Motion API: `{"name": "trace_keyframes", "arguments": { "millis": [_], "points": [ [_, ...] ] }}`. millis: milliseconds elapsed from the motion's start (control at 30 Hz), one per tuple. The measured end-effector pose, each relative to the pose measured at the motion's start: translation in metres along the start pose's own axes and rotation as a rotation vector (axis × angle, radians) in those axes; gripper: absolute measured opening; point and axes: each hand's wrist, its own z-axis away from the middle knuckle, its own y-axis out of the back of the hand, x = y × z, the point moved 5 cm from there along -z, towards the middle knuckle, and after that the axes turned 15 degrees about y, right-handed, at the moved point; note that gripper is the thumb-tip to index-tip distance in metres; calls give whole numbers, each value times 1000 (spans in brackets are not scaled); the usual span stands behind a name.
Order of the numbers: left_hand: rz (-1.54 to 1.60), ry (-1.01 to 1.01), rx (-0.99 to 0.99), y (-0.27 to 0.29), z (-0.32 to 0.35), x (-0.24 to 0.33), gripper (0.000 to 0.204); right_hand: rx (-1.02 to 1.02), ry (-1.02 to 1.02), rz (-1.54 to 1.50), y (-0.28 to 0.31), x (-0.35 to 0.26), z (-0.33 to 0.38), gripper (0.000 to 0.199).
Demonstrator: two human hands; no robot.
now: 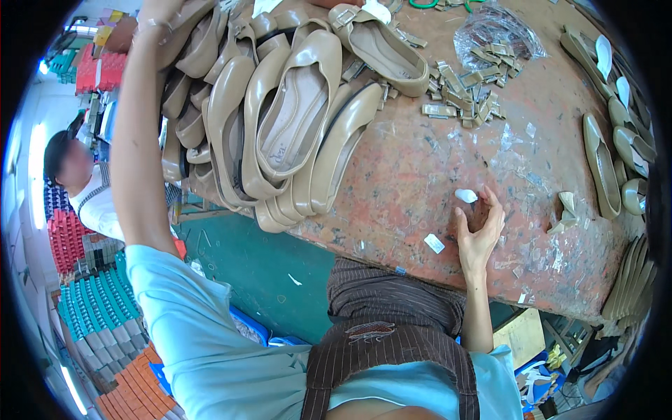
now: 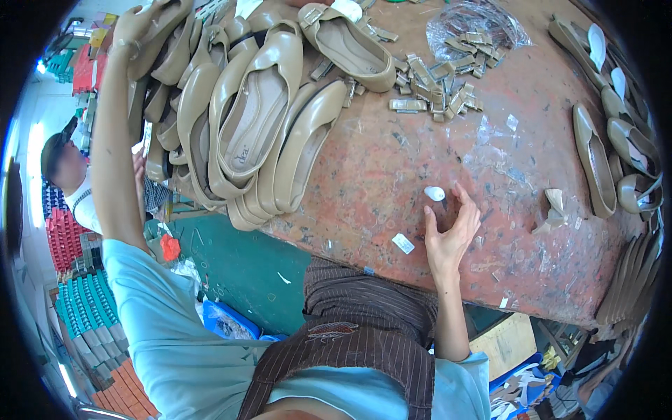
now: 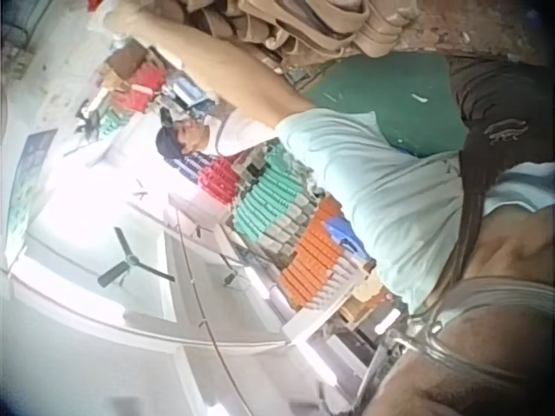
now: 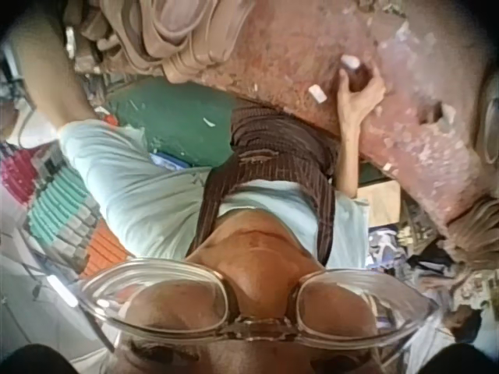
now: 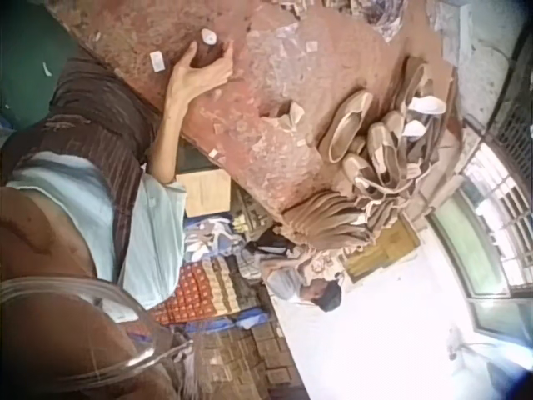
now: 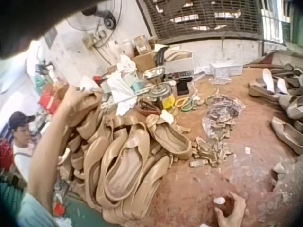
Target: Applying glue and attaching decorative metal buckles to beige flat shoes.
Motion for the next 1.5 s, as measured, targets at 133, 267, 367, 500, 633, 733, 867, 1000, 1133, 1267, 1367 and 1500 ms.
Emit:
{"name": "trace_keyframes", "arguments": {
  "millis": [133, 267, 367, 500, 633, 733, 867, 1000, 1133, 1267, 1367, 1500],
  "points": [
    [-434, -530, 434, 19, 162, 48, 21, 0, 66, -127, -9, 2, -6, 58],
    [-744, -195, -48, -42, 236, 22, 22, -8, 100, -163, -12, 3, -16, 53],
    [-516, -218, -47, -39, 222, 19, 15, -12, 124, -123, -14, 5, -18, 49],
    [21, -227, 184, -7, 253, 59, 18, 21, 126, -132, -16, 9, -18, 39],
    [335, 19, -196, -23, 327, 67, 15, 6, 144, -63, -22, 13, -17, 26],
    [442, 256, -655, -65, 415, 52, 17, 9, 200, -105, -15, 8, -14, 21],
    [582, 447, -891, -118, 511, 23, 9, 14, -20, -596, -9, 15, -5, 12],
    [406, 375, -472, -79, 493, 55, 19, -25, -66, -647, 7, 6, 10, 13],
    [1013, 668, -779, -94, 506, 74, 25, -111, 137, -427, 14, -11, 14, 17],
    [1836, 1343, -892, -140, 520, 89, 33, -192, 326, -277, 14, -30, 12, 23],
    [1889, 1173, -787, -163, 517, 81, 32, -217, 397, -255, 11, -36, 12, 25],
    [1743, 1257, -742, -164, 518, 78, 31, -258, 389, -240, 8, -37, 11, 26]
  ]
}}
